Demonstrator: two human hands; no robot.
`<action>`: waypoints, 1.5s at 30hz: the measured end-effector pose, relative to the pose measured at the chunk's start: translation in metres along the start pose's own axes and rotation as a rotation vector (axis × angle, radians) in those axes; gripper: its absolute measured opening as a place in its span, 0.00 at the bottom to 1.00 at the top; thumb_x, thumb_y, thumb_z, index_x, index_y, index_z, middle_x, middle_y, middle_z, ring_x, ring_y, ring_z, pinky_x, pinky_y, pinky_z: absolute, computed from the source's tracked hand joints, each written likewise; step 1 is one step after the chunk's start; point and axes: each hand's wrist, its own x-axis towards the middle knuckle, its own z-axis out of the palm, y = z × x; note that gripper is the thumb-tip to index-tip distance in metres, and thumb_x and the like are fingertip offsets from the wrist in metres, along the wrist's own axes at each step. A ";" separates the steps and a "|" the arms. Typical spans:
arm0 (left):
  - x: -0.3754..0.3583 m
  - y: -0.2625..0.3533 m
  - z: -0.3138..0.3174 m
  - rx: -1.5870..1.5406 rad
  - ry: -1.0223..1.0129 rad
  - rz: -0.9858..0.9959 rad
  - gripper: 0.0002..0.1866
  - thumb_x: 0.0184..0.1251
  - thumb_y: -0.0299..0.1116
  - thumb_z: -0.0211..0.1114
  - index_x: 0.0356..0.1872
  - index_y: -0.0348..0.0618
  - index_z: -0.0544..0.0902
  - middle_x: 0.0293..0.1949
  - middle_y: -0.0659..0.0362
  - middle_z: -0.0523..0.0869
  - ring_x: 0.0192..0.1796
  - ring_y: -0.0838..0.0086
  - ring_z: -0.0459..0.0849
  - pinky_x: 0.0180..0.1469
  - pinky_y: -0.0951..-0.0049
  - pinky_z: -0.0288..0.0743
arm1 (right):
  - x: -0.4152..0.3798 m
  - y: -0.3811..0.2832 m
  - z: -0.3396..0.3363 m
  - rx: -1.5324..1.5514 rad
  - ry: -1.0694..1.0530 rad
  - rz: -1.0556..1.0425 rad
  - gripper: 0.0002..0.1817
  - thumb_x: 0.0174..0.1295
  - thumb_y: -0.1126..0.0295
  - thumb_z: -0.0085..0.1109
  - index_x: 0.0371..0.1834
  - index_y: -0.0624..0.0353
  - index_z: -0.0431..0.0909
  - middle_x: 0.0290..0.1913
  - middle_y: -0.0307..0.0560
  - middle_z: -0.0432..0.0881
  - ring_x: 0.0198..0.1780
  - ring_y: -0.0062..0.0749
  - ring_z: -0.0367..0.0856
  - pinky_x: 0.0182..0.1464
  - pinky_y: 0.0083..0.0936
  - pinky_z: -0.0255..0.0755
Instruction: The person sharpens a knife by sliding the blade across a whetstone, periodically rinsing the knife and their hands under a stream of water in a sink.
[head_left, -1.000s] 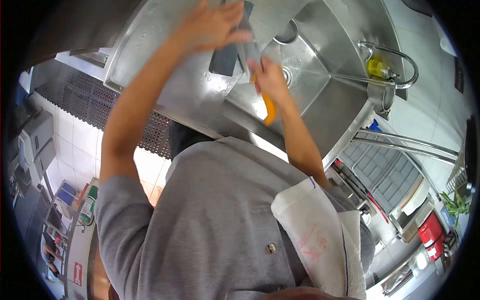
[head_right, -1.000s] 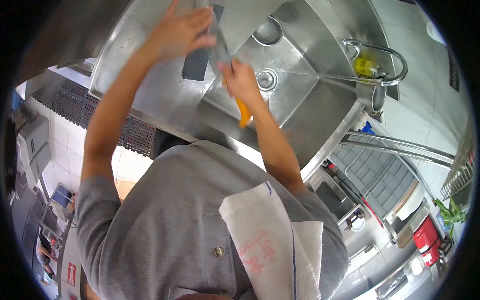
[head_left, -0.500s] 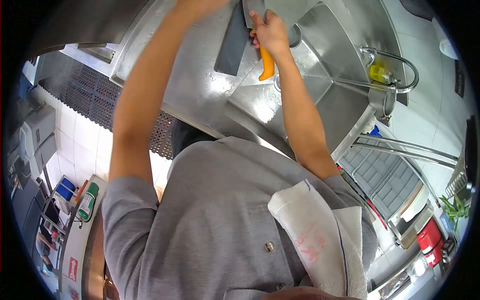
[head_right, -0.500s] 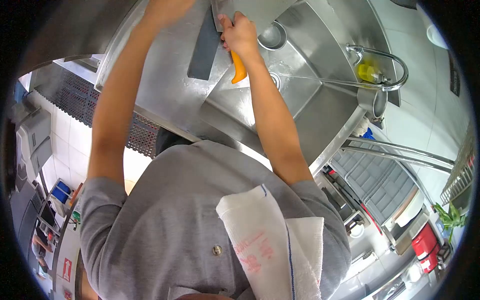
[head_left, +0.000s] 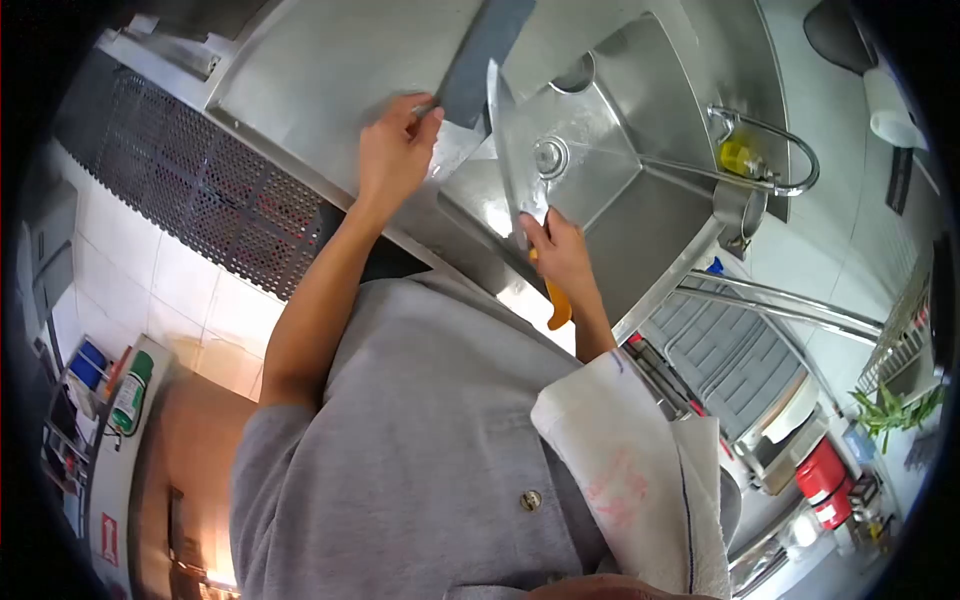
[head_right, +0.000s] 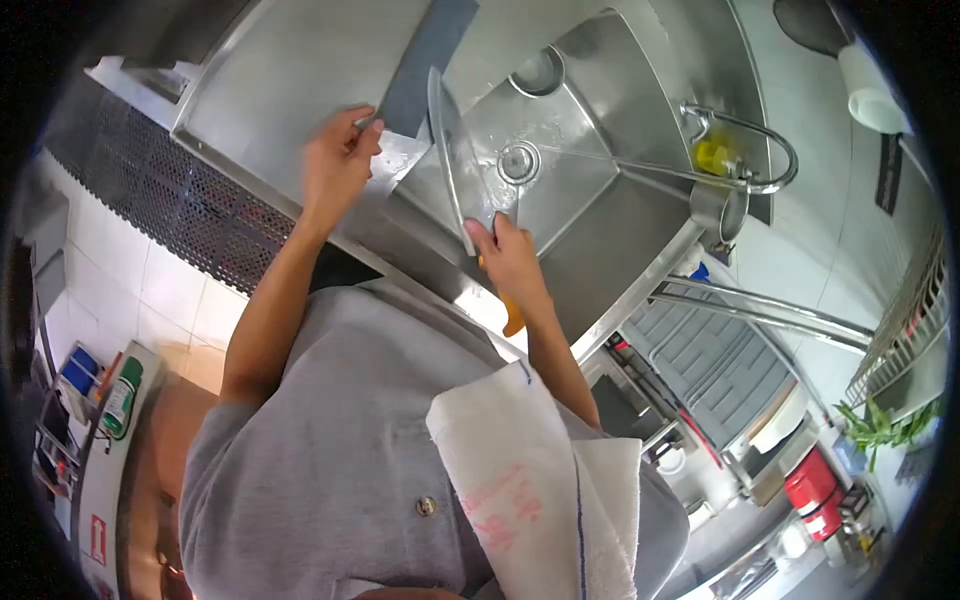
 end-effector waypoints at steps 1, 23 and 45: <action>-0.001 -0.002 -0.001 -0.002 0.008 -0.007 0.16 0.69 0.38 0.65 0.51 0.39 0.83 0.21 0.59 0.84 0.20 0.80 0.77 0.26 0.74 0.72 | 0.003 -0.013 -0.005 -0.012 -0.008 0.027 0.23 0.69 0.52 0.58 0.29 0.64 0.74 0.20 0.56 0.80 0.24 0.52 0.82 0.29 0.41 0.72; 0.009 -0.002 0.006 -0.068 0.026 -0.039 0.15 0.66 0.36 0.68 0.49 0.38 0.88 0.25 0.58 0.87 0.17 0.82 0.76 0.21 0.77 0.71 | 0.186 -0.079 -0.011 -0.204 0.323 -0.324 0.29 0.68 0.46 0.57 0.28 0.67 0.75 0.19 0.56 0.79 0.19 0.41 0.80 0.26 0.34 0.73; 0.009 0.015 0.012 0.176 0.219 0.134 0.14 0.64 0.40 0.67 0.44 0.42 0.90 0.27 0.49 0.88 0.29 0.60 0.88 0.38 0.66 0.79 | 0.192 -0.103 -0.016 -0.083 0.227 -0.150 0.29 0.68 0.45 0.56 0.35 0.67 0.80 0.28 0.59 0.85 0.39 0.57 0.85 0.47 0.46 0.75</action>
